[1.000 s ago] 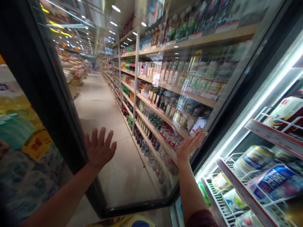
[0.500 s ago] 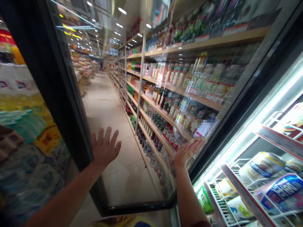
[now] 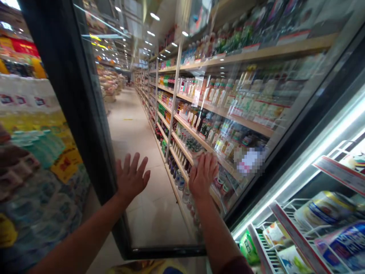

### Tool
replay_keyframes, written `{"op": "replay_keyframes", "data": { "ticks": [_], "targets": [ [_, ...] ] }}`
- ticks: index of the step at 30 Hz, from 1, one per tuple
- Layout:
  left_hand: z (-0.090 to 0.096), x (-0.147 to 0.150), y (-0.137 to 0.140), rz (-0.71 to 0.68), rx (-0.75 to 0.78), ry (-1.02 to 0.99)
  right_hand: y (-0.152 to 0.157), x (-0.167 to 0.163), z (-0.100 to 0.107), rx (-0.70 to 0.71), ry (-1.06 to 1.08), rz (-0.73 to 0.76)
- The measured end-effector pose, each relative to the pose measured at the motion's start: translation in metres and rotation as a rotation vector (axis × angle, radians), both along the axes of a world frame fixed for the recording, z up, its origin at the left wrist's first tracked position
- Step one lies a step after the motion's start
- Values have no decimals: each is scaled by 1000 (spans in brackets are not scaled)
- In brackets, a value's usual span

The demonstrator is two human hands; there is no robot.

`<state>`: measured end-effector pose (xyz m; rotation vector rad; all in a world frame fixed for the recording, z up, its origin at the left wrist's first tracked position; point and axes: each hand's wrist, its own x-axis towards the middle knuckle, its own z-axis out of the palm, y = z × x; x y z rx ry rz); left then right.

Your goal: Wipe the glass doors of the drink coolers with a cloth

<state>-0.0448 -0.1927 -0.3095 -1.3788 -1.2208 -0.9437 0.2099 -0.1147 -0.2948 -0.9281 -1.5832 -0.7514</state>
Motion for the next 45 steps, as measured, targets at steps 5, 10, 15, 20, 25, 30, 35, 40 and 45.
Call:
{"op": "replay_keyframes", "data": {
  "ticks": [5, 10, 15, 20, 25, 30, 35, 40, 45],
  "targets": [
    [-2, -1, 1, -18, -11, -14, -13, -26, 2, -49, 3, -4],
    [-2, 1, -1, -31, -18, -40, -33, -45, -32, -27, -237, 149],
    [1, 3, -1, -42, 1, -43, -19, -41, 48, -31, -10, 72],
    [0, 1, -1, -38, -8, -43, -29, -66, 41, 4, -75, 71],
    [-2, -1, 1, -38, -4, -43, -38, -75, 57, -33, -220, 159],
    [0, -1, 1, -42, -4, -42, -20, -54, 119, -19, -10, 61],
    [0, -1, -1, -19, -8, -32, -25, -58, 44, 14, -137, 60],
    [3, -2, 0, -7, 16, 6, -9, -25, 36, 75, -237, 137],
    [2, -4, 3, -10, 1, -7, 18, 25, 68, 9, 141, -27]
  ]
}}
